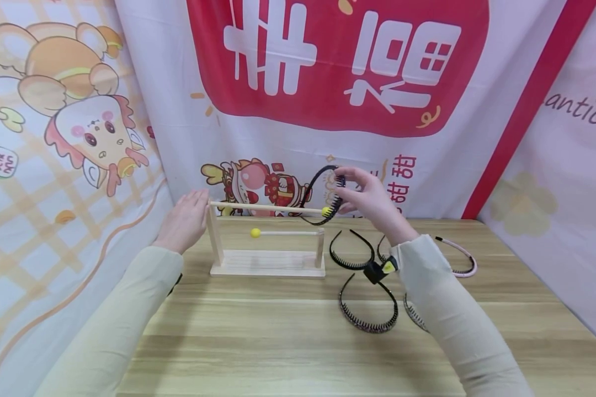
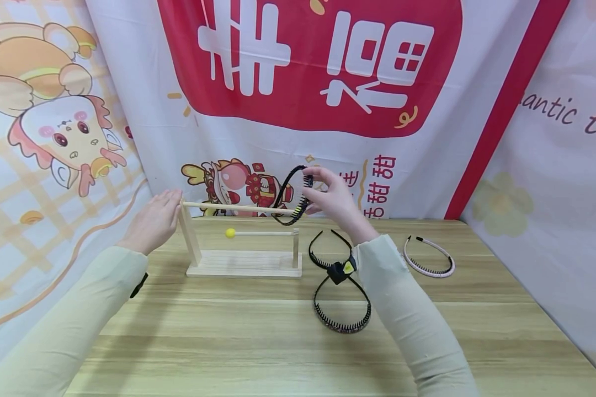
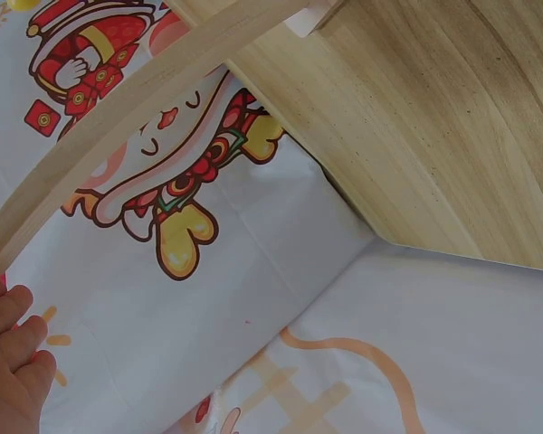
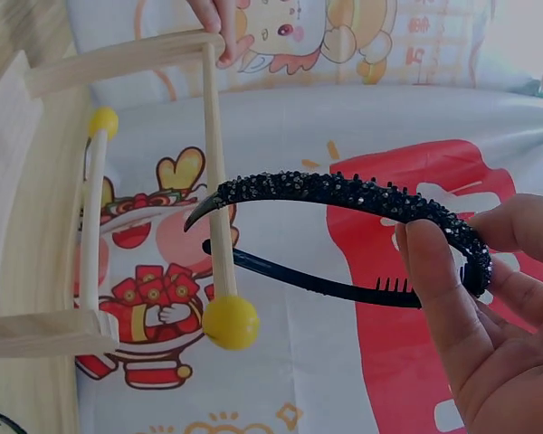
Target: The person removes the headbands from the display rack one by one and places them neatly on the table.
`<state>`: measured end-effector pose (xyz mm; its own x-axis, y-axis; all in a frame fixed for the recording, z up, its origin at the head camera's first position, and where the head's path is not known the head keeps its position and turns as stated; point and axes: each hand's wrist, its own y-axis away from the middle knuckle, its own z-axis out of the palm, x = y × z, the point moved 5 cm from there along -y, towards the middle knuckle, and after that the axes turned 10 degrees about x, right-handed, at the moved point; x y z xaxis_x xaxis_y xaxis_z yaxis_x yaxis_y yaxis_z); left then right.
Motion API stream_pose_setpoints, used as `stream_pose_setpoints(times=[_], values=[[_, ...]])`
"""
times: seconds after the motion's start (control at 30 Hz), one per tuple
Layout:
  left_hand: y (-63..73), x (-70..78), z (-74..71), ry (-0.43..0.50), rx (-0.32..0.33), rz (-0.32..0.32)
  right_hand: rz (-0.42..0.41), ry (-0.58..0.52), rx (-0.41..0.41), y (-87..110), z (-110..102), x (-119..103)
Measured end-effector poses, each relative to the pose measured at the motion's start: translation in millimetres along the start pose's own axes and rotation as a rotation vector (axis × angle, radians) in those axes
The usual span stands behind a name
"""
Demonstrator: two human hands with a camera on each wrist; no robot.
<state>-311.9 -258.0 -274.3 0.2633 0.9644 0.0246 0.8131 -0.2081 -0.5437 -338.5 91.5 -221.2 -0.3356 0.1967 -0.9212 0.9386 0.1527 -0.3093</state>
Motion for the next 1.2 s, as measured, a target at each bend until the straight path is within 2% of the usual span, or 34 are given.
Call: stream_pose_setpoints(times=[0.23, 0.63, 1.2], values=[[-0.3, 0.7, -0.3, -0.004, -0.002, 0.003, -0.013, -0.035, 0.025, 4.4, -16.9, 5.5], [0.6, 1.3, -0.7, -0.003, -0.003, 0.005, 0.004, 0.051, 0.071, 13.6, -53.8, 24.9], [1.4, 1.8, -1.2, 0.003, 0.029, 0.021, 0.016, 0.08, 0.15, 31.4, -114.0, 50.4]])
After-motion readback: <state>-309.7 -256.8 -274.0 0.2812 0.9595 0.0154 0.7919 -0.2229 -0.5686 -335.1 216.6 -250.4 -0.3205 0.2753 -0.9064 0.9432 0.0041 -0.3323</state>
